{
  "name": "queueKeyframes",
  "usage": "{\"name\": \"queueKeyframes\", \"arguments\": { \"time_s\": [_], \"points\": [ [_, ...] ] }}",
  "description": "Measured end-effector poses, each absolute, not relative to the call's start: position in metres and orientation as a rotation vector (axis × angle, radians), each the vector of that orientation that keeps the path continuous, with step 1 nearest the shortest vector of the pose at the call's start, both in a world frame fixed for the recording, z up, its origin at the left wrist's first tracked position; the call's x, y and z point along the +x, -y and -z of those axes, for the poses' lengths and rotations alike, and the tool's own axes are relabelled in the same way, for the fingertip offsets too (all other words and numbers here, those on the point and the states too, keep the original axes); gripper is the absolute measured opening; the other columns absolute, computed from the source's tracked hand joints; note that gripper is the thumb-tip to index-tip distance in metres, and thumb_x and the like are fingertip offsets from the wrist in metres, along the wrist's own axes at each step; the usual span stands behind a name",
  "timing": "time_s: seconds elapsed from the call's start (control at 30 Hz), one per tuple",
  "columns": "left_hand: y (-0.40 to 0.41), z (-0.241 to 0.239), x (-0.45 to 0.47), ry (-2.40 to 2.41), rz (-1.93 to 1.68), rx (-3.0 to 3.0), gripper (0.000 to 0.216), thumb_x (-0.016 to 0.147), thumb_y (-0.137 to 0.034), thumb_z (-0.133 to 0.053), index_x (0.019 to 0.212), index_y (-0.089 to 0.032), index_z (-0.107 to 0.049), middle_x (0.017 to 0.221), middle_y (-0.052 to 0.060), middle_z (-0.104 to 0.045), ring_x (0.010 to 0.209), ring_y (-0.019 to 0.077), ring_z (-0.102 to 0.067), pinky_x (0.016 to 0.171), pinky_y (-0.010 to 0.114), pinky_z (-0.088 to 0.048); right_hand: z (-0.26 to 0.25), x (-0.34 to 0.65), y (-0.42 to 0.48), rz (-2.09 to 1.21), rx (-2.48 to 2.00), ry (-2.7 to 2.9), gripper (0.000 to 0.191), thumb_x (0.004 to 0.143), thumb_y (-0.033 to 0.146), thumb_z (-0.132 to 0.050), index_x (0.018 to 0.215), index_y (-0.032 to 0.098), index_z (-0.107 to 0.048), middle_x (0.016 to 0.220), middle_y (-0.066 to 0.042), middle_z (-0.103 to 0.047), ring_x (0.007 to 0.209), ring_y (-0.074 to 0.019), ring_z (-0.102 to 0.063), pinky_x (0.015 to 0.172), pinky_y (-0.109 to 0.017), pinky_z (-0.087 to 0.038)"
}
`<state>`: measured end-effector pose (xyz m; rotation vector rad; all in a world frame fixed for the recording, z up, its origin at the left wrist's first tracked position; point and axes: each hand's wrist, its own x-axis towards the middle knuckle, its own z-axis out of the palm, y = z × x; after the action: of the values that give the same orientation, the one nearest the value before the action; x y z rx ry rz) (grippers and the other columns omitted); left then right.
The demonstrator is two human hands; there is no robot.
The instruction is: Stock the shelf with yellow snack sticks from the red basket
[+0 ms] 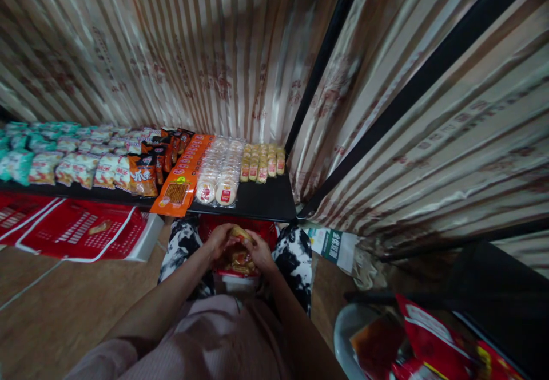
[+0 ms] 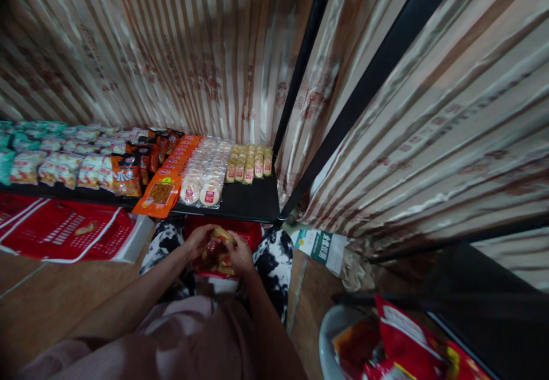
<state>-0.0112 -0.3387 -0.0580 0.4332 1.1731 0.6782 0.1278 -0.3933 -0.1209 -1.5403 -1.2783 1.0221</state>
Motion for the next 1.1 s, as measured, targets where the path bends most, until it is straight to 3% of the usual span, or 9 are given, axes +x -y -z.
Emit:
{"name": "queueKeyframes", "arguments": {
  "time_s": [0.43, 0.73, 0.9, 1.1],
  "points": [
    [0.336, 0.041, 0.002, -1.102, -0.726, 0.557, 0.012, 0.081, -0.010, -0.048, 0.078, -0.009, -0.059, 0.065, 0.004, -0.064, 0.047, 0.0061, -0.057, 0.043, 0.013, -0.042, 0.121, 0.132, 0.382, -1.171, -1.441, 0.940, 0.045, 0.074, 0.043, -0.053, 0.111, 0.017, -0.057, 0.104, -0.009, -0.066, 0.089, -0.0197, -0.065, 0.079, -0.033, -0.052],
    [0.337, 0.047, 0.001, -1.133, -0.697, 0.607, 0.003, 0.078, -0.014, -0.053, 0.081, -0.013, -0.054, 0.066, 0.001, -0.063, 0.045, 0.0068, -0.056, 0.041, 0.015, -0.038, 0.117, 0.135, 0.375, -1.119, -1.423, 0.724, 0.047, 0.069, 0.041, -0.060, 0.110, 0.017, -0.057, 0.090, -0.006, -0.069, 0.077, -0.0187, -0.066, 0.073, -0.033, -0.054],
    [0.339, 0.048, 0.000, -1.106, -0.690, 0.639, 0.009, 0.073, -0.014, -0.059, 0.079, -0.014, -0.053, 0.066, -0.001, -0.061, 0.048, 0.0063, -0.057, 0.044, 0.015, -0.039, 0.109, 0.138, 0.370, -1.052, -1.442, 0.694, 0.049, 0.069, 0.041, -0.061, 0.111, 0.018, -0.057, 0.093, -0.006, -0.068, 0.080, -0.0188, -0.065, 0.074, -0.031, -0.054],
    [0.341, 0.046, 0.008, -1.058, -0.597, 0.740, 0.022, 0.069, -0.015, -0.062, 0.091, -0.013, -0.057, 0.071, 0.001, -0.065, 0.055, 0.0070, -0.059, 0.049, 0.015, -0.038, 0.093, 0.153, 0.357, -0.932, -1.465, 0.781, 0.048, 0.069, 0.038, -0.063, 0.113, 0.020, -0.057, 0.097, -0.005, -0.067, 0.080, -0.0173, -0.065, 0.069, -0.028, -0.054]
  ]
}}
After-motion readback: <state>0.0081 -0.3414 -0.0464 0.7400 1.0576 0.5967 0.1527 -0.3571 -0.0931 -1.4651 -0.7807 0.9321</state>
